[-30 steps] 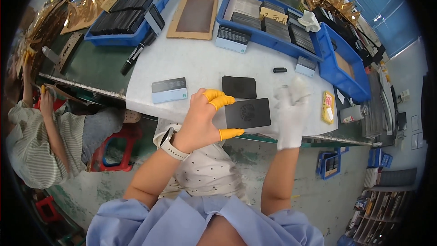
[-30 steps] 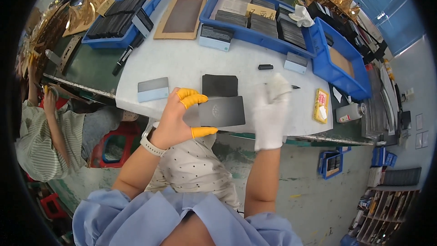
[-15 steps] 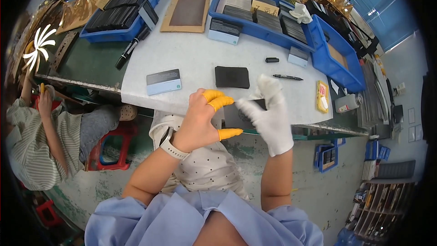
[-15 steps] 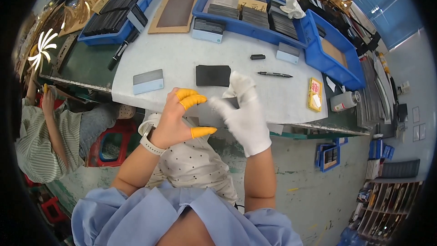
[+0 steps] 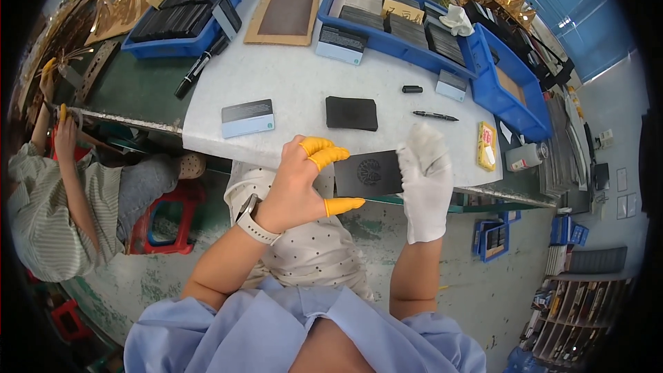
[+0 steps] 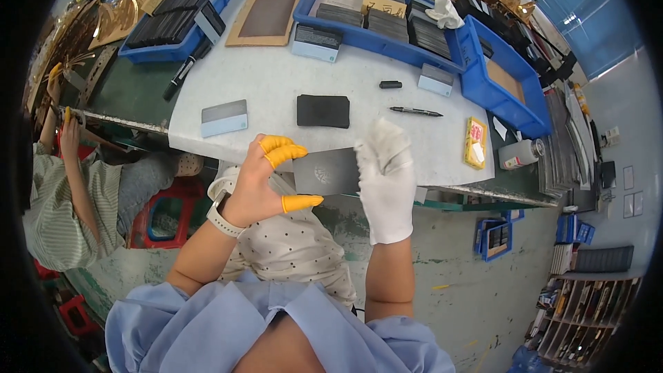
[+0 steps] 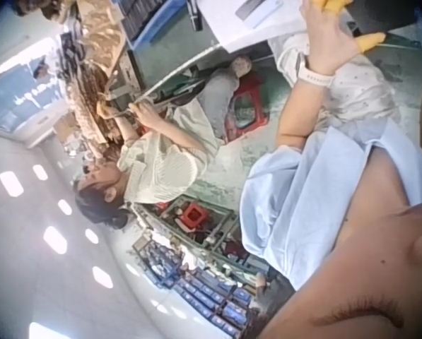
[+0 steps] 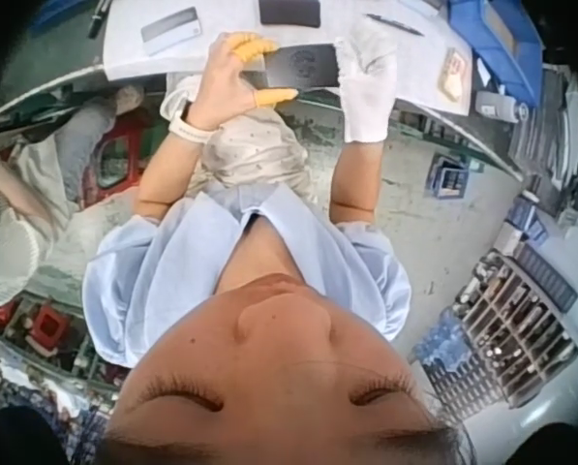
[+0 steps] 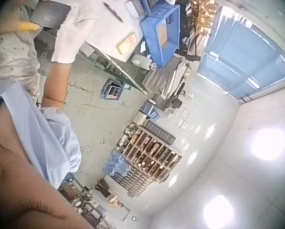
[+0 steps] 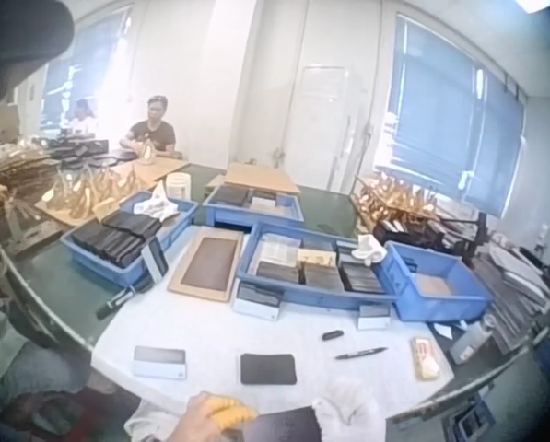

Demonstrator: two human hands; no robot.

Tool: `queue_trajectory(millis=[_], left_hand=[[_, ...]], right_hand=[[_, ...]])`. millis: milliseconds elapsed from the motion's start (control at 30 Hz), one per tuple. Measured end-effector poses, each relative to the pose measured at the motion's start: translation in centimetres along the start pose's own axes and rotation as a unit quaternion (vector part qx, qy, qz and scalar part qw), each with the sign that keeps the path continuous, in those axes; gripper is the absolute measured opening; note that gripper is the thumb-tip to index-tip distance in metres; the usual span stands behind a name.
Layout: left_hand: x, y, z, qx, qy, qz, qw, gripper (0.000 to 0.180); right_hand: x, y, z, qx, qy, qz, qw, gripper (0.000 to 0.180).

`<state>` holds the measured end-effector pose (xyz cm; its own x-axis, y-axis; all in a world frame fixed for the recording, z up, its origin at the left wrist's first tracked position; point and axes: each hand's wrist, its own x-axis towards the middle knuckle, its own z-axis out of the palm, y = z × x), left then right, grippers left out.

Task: The person wipes small black metal plates with a white cloth, then inspects them by hand.

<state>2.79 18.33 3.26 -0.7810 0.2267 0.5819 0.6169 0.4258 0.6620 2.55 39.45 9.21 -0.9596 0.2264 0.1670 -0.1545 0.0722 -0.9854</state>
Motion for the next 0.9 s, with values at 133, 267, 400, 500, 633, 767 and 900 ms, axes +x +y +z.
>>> queue_trajectory(millis=[133,267,400,500,633,767,900], left_hand=[[0.0,0.0,0.1,-0.003,0.002,-0.006,1.0,0.074],[0.0,-0.4,0.2,0.003,-0.004,-0.016,1.0,0.073],[0.3,-0.8,0.6,0.008,-0.003,-0.016,1.0,0.073],[0.5,-1.2,0.8,0.008,-0.031,-0.022,0.999,0.078],[1.1,-1.4,0.9,0.044,-0.05,-0.045,0.997,0.083],[2.8,-3.6,0.7,0.073,-0.057,-0.038,0.995,0.084],[6.4,-6.3,1.0,0.137,-0.038,-0.015,0.99,0.08]], right_hand=[[0.4,-0.5,-0.2,0.074,0.047,0.038,0.995,0.036],[0.2,-0.7,-0.6,0.04,0.007,0.092,0.995,0.03],[0.5,1.2,-1.6,0.049,-0.056,0.063,0.995,0.032],[0.8,1.4,-1.5,0.048,-0.048,0.071,0.995,0.036],[2.5,0.3,-1.7,-0.036,0.028,0.192,0.98,0.04],[6.3,4.5,-6.3,-0.067,0.127,0.143,0.979,0.055],[8.6,10.2,-12.0,-0.091,0.185,0.006,0.979,0.057]])
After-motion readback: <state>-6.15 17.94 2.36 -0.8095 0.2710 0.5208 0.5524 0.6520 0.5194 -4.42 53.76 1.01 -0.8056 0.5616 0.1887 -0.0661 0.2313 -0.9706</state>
